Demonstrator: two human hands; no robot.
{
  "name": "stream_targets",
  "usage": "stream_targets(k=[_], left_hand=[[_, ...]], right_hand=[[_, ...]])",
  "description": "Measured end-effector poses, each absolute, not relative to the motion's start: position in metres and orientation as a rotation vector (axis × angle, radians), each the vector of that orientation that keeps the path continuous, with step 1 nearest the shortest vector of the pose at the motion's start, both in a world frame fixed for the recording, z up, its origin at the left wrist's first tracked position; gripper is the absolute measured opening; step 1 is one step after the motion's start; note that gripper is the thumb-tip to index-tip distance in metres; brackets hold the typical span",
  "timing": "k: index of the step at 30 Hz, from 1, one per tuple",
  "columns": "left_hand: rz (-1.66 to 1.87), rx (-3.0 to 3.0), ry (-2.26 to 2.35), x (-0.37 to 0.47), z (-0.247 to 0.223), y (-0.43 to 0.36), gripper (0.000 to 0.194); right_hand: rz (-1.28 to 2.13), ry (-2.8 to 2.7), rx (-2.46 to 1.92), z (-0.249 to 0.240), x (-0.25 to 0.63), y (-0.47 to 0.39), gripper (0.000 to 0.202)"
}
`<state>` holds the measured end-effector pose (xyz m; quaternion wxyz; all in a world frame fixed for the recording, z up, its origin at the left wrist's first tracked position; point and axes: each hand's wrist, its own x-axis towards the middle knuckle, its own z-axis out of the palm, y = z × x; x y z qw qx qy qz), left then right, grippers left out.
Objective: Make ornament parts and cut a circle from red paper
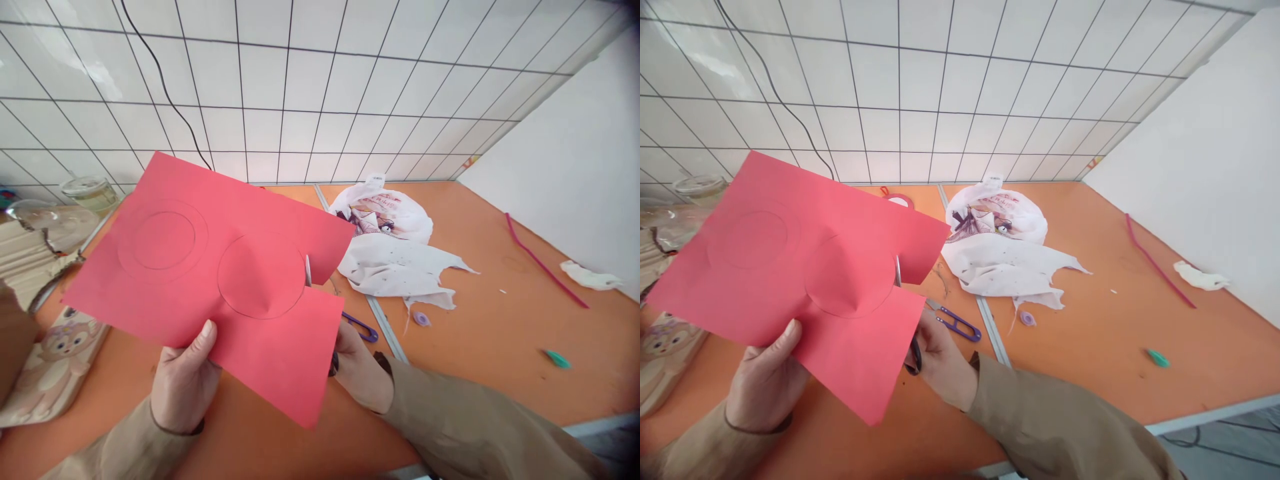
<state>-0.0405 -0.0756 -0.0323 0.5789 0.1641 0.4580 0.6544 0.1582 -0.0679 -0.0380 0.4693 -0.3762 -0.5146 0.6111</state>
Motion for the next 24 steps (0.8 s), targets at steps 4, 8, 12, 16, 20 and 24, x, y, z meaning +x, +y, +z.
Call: stream_targets(k=[4, 8, 12, 16, 20, 24], left_hand=[[1.597, 0.426, 1.073, -0.043, -0.037, -0.068, 0.041], [1.64, 0.472, 1.069, -0.045, -0.04, -0.063, 0.045], [1.644, 0.516, 1.059, -0.047, -0.04, -0.061, 0.042], [1.656, 0.516, 1.058, -0.048, -0.038, -0.059, 0.039], [1.675, 0.529, 1.051, -0.05, -0.037, -0.057, 0.039], [1.673, 0.527, 1.061, -0.051, -0.037, -0.057, 0.041]], right_hand=[[1.688, -1.161, -0.795, -0.036, 0.156, -0.063, 0.032], [1.687, -1.145, -0.745, -0.04, 0.155, -0.059, 0.039], [1.676, -1.146, -0.765, -0.038, 0.155, -0.057, 0.037], [1.672, -1.155, -0.709, -0.032, 0.153, -0.054, 0.038], [1.671, -1.167, -0.671, -0.03, 0.152, -0.05, 0.042], [1.698, -1.195, -0.647, -0.028, 0.152, -0.048, 0.051]])
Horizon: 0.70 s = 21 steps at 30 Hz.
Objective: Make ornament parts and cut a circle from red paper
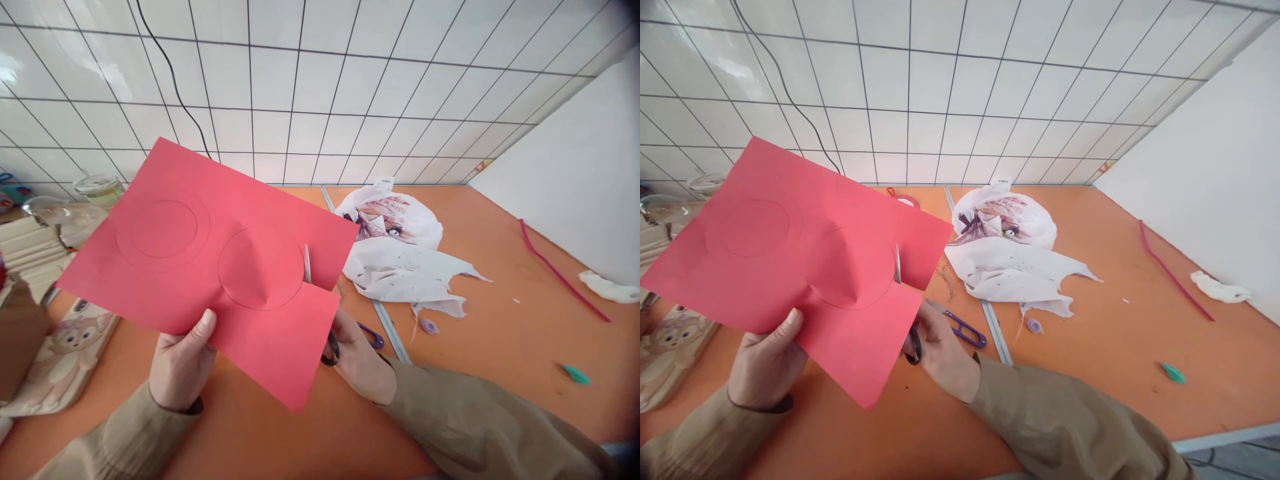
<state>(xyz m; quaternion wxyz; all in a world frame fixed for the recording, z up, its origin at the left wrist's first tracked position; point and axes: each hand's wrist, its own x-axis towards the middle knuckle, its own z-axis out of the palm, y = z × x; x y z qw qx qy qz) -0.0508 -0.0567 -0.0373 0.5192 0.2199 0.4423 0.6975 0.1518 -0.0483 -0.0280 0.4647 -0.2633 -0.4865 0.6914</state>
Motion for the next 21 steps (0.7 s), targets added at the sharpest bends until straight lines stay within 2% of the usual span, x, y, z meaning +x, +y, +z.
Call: stream_targets(k=[8, 21], left_hand=[[1.675, 0.558, 1.077, -0.052, -0.041, -0.057, 0.04], [1.668, 0.526, 1.057, -0.052, -0.041, -0.058, 0.043]], right_hand=[[1.672, -1.202, -0.719, -0.028, 0.151, -0.051, 0.055], [1.673, -1.206, -0.713, -0.038, 0.152, -0.051, 0.048]])
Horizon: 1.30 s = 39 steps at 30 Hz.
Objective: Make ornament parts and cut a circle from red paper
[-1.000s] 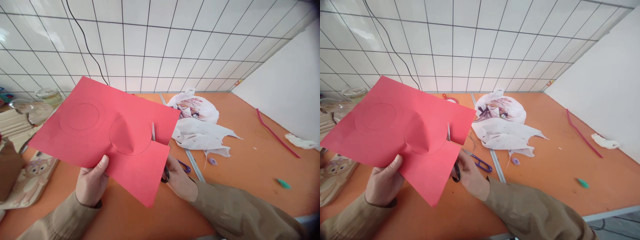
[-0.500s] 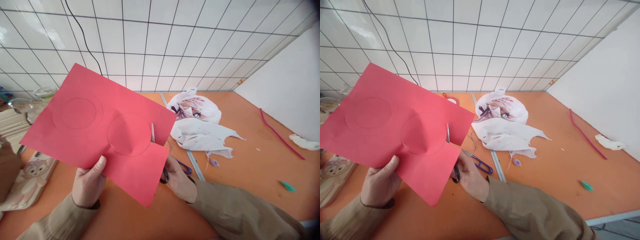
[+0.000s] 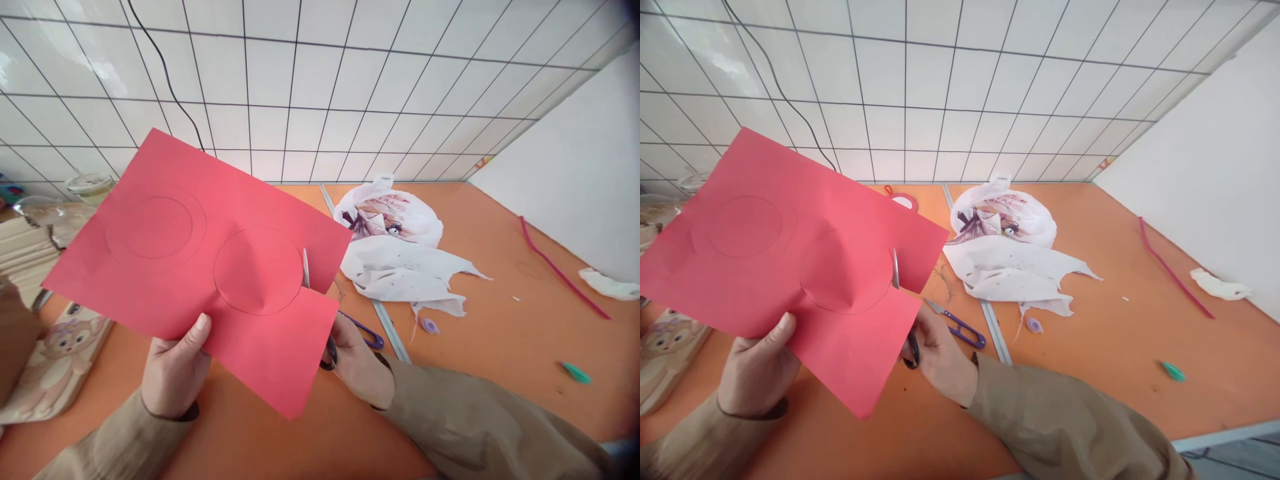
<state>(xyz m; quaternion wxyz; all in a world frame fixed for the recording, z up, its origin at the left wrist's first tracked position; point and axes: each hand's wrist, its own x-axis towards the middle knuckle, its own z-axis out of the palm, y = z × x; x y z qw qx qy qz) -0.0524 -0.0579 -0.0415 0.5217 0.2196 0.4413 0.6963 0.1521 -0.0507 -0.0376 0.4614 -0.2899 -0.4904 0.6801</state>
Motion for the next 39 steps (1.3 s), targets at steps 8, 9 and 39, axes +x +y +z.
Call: stream_targets(k=[8, 9, 39], left_hand=[[1.656, 0.561, 1.059, -0.0539, -0.0437, -0.0597, 0.04], [1.66, 0.564, 1.063, -0.054, -0.0446, -0.0598, 0.04], [1.608, 0.589, 1.081, -0.0573, -0.0482, -0.0633, 0.038]], right_hand=[[1.686, -1.193, -0.763, -0.0428, 0.1543, -0.0519, 0.044], [1.69, -1.196, -0.763, -0.0418, 0.1544, -0.052, 0.043], [1.67, -1.151, -0.842, -0.0344, 0.1536, -0.0541, 0.031]])
